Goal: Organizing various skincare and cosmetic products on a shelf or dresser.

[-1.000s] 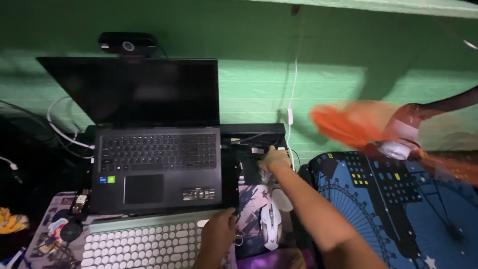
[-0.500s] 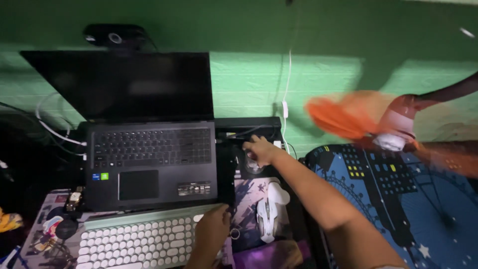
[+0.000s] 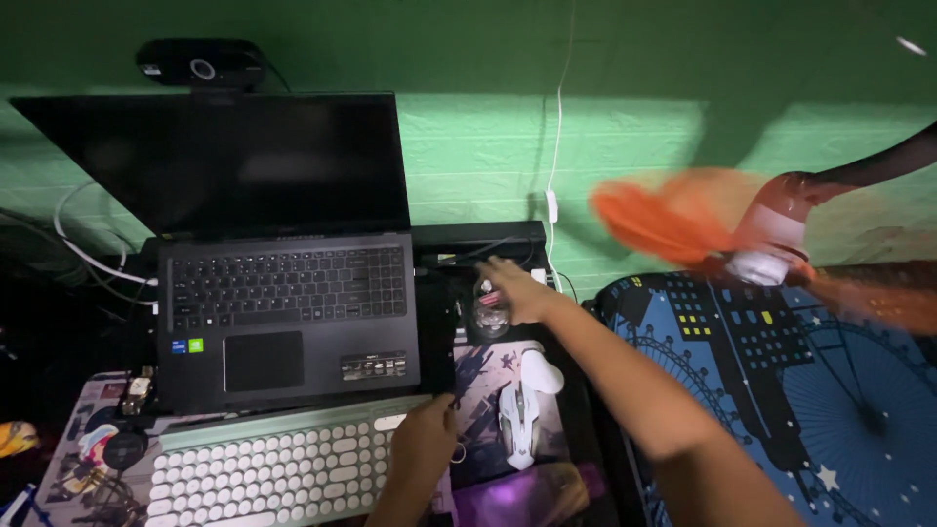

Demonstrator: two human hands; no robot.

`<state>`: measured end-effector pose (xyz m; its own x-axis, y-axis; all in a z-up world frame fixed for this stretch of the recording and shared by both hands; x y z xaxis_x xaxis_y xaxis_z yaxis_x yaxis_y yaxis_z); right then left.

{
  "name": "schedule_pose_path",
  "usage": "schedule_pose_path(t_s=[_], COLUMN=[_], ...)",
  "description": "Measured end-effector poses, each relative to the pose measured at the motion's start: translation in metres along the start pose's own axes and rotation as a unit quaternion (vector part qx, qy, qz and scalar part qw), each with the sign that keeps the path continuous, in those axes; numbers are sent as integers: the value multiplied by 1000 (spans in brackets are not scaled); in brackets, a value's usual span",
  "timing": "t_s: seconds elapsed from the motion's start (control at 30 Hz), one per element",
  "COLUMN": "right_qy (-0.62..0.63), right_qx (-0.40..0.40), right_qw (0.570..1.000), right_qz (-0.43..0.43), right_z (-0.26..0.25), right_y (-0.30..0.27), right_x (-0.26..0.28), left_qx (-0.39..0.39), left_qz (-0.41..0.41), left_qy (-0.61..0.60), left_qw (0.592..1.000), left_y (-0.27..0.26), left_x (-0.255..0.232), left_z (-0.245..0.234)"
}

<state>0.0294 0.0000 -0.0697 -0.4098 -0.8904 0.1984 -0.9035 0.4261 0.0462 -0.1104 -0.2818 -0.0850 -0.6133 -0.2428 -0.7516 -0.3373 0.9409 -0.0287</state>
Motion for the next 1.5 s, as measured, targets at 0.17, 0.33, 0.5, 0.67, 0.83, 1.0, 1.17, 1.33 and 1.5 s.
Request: schedule_pose_path(t_s=[0.17,0.33,0.5,0.67,0.83,1.0,1.17,1.33,1.5], right_qy=[92,151,121,119,58,28,203,378,465], right_qx=[-111,-134,-130,-114,-145,-169,-241,-258,-264], right_qw=[979,948,961,925,909,899,833,784,772], right_qz=[141,248,213,343,387,403,455,419,343], right_z=[7,33,81,101,124,128,170,155,75], right_y=[-69,-130,-162,-176,-178,-170,-182,-165,-109], right_x=[-27,-12,-1,15,18,14,-33,-53,-33], left_qx=[11,-4,25,144,130,113,26,-8,-111], left_qz=[46,196,235,52,35,9,-5,31,120], left_qy=[-5,-50,-68,116,81,41,-73,-110,-130], left_qw=[999,979,969,981,988,993,997,993,978], left_y=[11,40,73,109,115,122,123,138,152], left_x=[-20,-33,-58,-29,-35,-27,-12,-5,-51], left_z=[4,57,113,214,227,236,219,185,92])
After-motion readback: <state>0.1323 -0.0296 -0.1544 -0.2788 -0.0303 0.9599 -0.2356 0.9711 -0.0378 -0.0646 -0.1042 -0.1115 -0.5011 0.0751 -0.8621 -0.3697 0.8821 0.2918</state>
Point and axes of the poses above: each hand's wrist, its own y-axis towards the middle knuckle, its own z-axis out of the palm, x = y × z, the point moved 4 cm from there along y, towards the middle knuckle, and after that the axes turned 4 degrees about -y, right-handed, at the moved point
